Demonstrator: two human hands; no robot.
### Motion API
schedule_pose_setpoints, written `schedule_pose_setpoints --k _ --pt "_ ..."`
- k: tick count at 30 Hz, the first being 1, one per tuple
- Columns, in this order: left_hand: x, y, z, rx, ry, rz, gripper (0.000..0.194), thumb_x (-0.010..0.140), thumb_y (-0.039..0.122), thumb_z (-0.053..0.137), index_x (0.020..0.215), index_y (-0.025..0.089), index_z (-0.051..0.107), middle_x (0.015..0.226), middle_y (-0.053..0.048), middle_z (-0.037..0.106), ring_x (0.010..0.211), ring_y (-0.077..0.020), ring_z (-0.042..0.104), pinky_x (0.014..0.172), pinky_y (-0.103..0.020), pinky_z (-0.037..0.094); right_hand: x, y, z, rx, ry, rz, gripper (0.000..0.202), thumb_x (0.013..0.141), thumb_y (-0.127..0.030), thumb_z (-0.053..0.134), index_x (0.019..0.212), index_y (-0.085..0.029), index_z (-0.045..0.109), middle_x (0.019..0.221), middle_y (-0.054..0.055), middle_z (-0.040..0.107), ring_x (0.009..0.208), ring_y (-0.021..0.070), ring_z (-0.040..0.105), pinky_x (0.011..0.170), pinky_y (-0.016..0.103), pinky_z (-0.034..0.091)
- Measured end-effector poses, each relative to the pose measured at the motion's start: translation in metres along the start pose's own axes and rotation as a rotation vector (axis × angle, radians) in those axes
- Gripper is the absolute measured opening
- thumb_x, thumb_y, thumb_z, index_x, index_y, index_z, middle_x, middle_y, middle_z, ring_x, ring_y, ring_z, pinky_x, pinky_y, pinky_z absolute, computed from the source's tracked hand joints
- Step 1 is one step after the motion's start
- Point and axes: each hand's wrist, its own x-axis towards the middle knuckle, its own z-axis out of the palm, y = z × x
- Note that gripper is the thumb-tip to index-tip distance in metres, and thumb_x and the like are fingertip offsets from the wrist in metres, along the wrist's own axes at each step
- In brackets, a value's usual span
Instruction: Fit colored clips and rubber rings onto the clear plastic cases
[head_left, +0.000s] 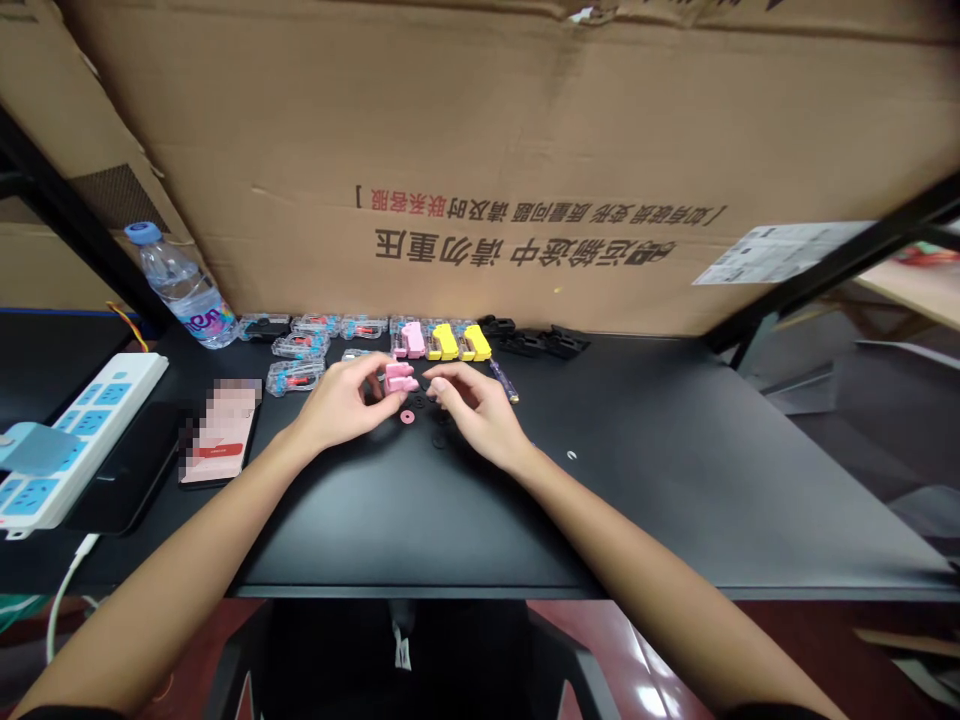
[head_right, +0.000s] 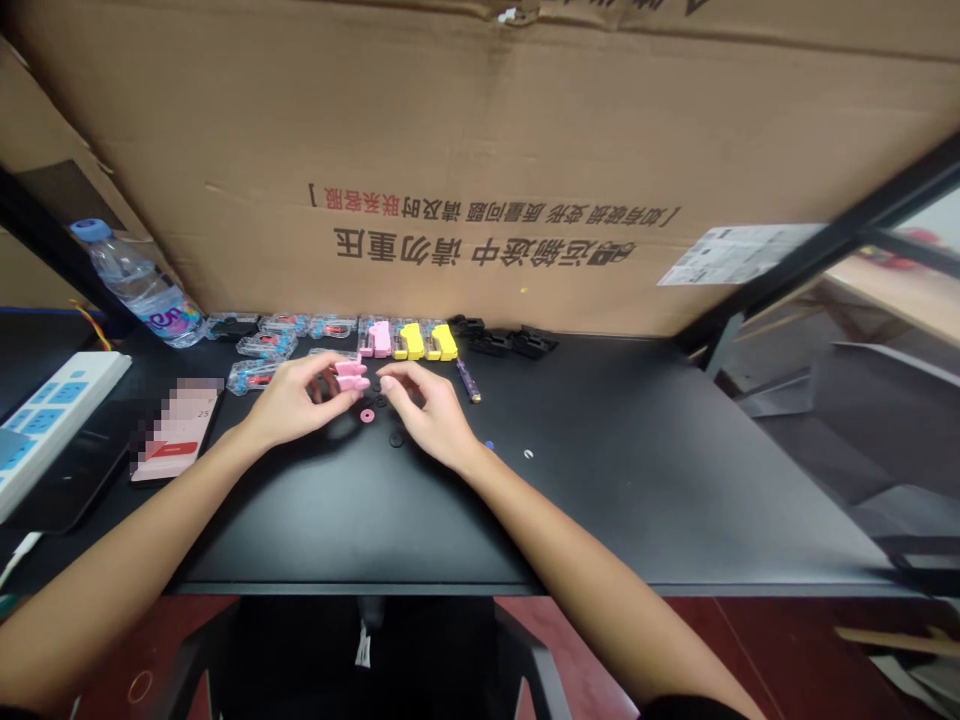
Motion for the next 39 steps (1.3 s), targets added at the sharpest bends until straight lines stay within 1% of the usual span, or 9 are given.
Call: schedule_pose_setpoints --k 3,5,9,15,18,23,28,34,39 --pt "0.002 -0.001 -0.005 0.088 0.151 0.004 0.016 0.092 0.030 0.073 0.105 0.021 0.071 0.084 0.001 0.071 0.064 -0.0127 0.061 0.057 -0.024 0.047 0.000 0.005 -0.001 -0.230 -0.076 -0.128 0.023 0.107 -0.040 0.062 0.104 -0.022 0.077 0.098 0.008 0.077 0.087 0.0231 0.067 0.085 0.041 0.055" --pt "0.002 -0.002 -0.006 0.110 0.187 0.013 0.015 0.091 0.027 0.072 0.104 0.020 0.069 0.086 0.000 0.070 0.064 -0.0126 0.059 0.057 -0.025 0.047 -0.001 0.007 0.001 -0.370 -0.187 -0.209 0.020 0.106 -0.037 0.066 0.105 -0.023 0.080 0.101 0.009 0.075 0.095 0.0259 0.064 0.092 0.044 0.054" --pt "0.000 -0.006 -0.003 0.121 0.162 0.079 0.021 0.093 0.022 0.070 0.113 0.020 0.069 0.097 -0.002 0.071 0.069 -0.0126 0.062 0.065 -0.026 0.051 -0.003 0.008 0.005 -0.533 -0.341 -0.275 0.022 0.107 -0.035 0.065 0.115 -0.023 0.082 0.108 0.012 0.074 0.104 0.0293 0.059 0.096 0.048 0.052" --pt "-0.002 -0.010 0.000 0.112 0.107 0.197 0.029 0.093 0.012 0.066 0.120 0.022 0.071 0.122 -0.006 0.070 0.067 -0.0088 0.059 0.069 -0.027 0.055 -0.002 0.004 0.005 -0.583 -0.376 -0.325 0.023 0.109 -0.027 0.058 0.112 -0.021 0.080 0.104 0.013 0.075 0.104 0.0297 0.058 0.095 0.047 0.051" --pt "-0.001 -0.012 0.001 0.083 0.145 0.270 0.025 0.094 0.010 0.068 0.115 0.023 0.074 0.122 -0.007 0.070 0.072 -0.0099 0.061 0.068 -0.026 0.055 -0.001 0.003 0.003 -0.475 -0.300 -0.255 0.022 0.108 -0.027 0.058 0.105 -0.021 0.078 0.100 0.011 0.077 0.099 0.0286 0.060 0.094 0.047 0.051" --pt "-0.002 -0.016 0.005 0.041 0.175 0.377 0.031 0.094 0.004 0.066 0.115 0.025 0.078 0.122 -0.007 0.069 0.079 -0.0108 0.064 0.067 -0.025 0.055 0.003 -0.002 -0.002 0.099 -0.041 0.102 0.027 0.103 -0.047 0.068 0.100 -0.021 0.077 0.095 0.006 0.078 0.086 0.0216 0.069 0.084 0.039 0.057" --pt "-0.004 -0.019 0.007 0.052 0.137 0.414 0.034 0.096 0.005 0.067 0.115 0.029 0.081 0.121 -0.006 0.071 0.082 -0.0118 0.067 0.073 -0.028 0.060 0.004 -0.009 -0.004 0.327 -0.101 0.269 0.036 0.087 -0.055 0.085 0.093 -0.020 0.080 0.085 0.003 0.077 0.075 0.0170 0.067 0.079 0.035 0.059" --pt "-0.004 -0.013 0.007 0.020 0.102 0.403 0.029 0.096 0.003 0.063 0.108 0.024 0.078 0.113 -0.005 0.077 0.094 -0.0149 0.074 0.073 -0.025 0.060 0.003 -0.006 0.001 0.446 -0.083 0.353 0.032 0.083 -0.050 0.089 0.089 -0.020 0.080 0.090 0.003 0.078 0.082 0.0170 0.071 0.082 0.034 0.062" --pt "-0.004 -0.007 0.006 0.047 0.070 0.429 0.030 0.097 0.001 0.057 0.103 0.023 0.077 0.111 -0.005 0.080 0.101 -0.0163 0.078 0.086 -0.029 0.065 0.002 -0.002 0.004 0.488 -0.060 0.413 0.030 0.077 -0.044 0.093 0.083 -0.018 0.079 0.089 0.005 0.080 0.079 0.0167 0.073 0.086 0.037 0.063"
